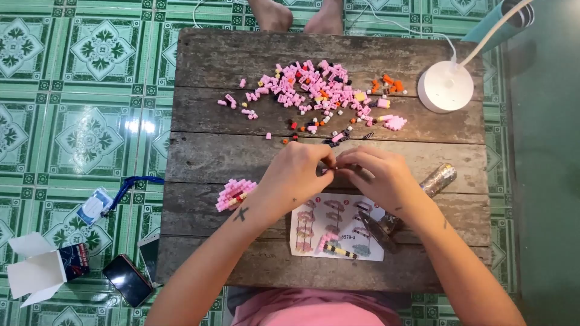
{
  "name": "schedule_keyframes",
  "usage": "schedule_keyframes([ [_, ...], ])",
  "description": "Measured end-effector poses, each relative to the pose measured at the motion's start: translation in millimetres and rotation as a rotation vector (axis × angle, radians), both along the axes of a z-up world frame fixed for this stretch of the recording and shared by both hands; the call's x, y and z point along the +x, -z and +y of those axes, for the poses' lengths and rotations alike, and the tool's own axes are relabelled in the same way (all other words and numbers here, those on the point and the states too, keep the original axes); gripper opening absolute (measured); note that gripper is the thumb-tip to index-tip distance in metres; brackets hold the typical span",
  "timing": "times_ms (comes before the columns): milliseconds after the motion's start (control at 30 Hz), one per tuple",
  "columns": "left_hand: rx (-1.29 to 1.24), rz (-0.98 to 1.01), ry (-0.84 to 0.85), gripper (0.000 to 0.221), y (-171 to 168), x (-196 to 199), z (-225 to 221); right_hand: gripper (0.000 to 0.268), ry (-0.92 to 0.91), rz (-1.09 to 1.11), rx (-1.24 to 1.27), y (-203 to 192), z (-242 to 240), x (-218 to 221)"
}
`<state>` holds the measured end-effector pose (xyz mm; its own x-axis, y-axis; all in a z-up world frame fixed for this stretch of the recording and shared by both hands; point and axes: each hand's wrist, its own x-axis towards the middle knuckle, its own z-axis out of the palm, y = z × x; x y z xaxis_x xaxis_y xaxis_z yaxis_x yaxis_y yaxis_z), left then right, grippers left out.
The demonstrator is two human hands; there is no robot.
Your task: Assembling a small figure using interlocking plastic toy blocks while following a printed instruction sheet and using a small toy hammer to secure parts.
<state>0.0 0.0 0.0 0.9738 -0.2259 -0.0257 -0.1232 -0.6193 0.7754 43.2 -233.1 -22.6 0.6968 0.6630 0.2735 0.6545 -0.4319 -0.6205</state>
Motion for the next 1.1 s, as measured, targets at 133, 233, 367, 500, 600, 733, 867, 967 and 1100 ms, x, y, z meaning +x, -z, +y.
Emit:
schedule_keyframes([
  [133, -0.086, -0.019, -0.025, 0.007, 5.0, 2.3, -6.9, 0.015, 0.014, 0.019, 0.052, -6.9, -2.9, -3.6],
  [233, -0.119, -0.047, -0.074, 0.012, 21.9, -5.8, -12.0, 0.013, 0.013, 0.028, 0.086, -4.4, -3.9, -4.4],
  [367, 0.075, -0.094, -0.115, 0.003, 49.1, -22.2, -18.9, 0.016, 0.004, -0.046, 0.001, 13.4, -6.9, -4.9],
  [500, 0.206, -0.126, -0.167, 0.01, 53.0, -35.2, -25.6, 0.007, -0.026, -0.352, -0.149, 26.8, -5.0, -8.1],
  [600, 0.203, -0.162, -0.129, 0.016, 49.6, -36.6, -21.5, 0.006, -0.01, -0.343, -0.121, 27.0, -6.6, -7.4],
  [733, 0.199, -0.176, -0.091, 0.017, 47.0, -35.3, -17.7, 0.005, -0.01, -0.294, -0.073, 26.0, -5.5, -8.0],
  [867, 0.211, -0.171, -0.087, 0.019, 41.8, -37.1, -16.2, 0.008, -0.014, -0.173, -0.003, 26.2, 1.0, -10.8],
  [967, 0.212, -0.167, -0.083, 0.021, 35.4, -38.3, -15.4, 0.009, 0.002, -0.113, 0.04, 25.2, 3.9, -11.4],
  [1100, 0.177, -0.15, -0.077, 0.022, 45.4, -37.0, -15.8, 0.009, 0.023, -0.058, 0.073, 25.1, 6.1, -11.0],
])
